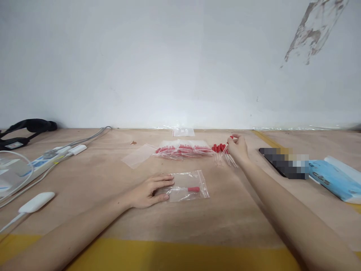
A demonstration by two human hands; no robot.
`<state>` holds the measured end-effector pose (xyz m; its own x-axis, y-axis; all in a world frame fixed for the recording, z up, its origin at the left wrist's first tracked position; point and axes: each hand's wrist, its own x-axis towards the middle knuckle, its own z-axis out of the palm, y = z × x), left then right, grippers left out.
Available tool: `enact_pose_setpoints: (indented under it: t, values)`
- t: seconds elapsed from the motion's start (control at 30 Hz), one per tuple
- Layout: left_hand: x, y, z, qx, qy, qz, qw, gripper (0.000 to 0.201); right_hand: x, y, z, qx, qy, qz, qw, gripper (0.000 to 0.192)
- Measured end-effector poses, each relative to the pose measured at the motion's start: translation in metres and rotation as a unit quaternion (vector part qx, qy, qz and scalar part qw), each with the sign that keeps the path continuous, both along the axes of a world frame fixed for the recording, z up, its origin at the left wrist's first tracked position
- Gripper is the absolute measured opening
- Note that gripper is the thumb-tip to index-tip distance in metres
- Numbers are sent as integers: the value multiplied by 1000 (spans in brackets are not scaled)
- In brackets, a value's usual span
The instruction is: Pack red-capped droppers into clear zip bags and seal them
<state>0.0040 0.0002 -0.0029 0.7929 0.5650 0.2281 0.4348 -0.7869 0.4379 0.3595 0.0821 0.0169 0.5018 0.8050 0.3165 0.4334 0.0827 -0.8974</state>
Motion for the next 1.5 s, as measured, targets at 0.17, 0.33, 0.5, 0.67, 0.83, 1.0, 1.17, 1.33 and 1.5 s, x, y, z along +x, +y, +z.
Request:
enact_pose_setpoints:
  t: [0.17,0.33,0.5,0.67,0.83,1.0,1.17,1.33,1.5]
  values:
    - [0,0,-1,-1,-3,0,1000,46,-23,-52,-20,-16,158,91,983,29]
    - [-1,-1,1,6,13,1,1000,47,-49,-71,-43,-31,277,146,949,32]
    - [-1,-2,3,8,5,12,1000,57,-60,-87,-43,-97,274,263,920,29]
    - [-1,-2,4,10,7,13,1000,57,-52,-91,-41,-125,35,307,943,31]
    - [0,-2,4,17,8,9,1000,56,-47,-85,-42,-115,-116,282,946,31]
    - [0,-2,4,20,6,7,1000,56,-58,-88,-44,-89,-109,340,930,29]
    - [0,-2,4,20,5,10,1000,56,-59,-91,-30,-75,-103,460,879,28]
    - [-1,0,2,18,21,4,1000,47,-29,-64,-20,-179,-61,279,942,30]
    - [-1,0,4,10,47,-4,999,38,-5,-15,-17,-131,-179,46,974,21]
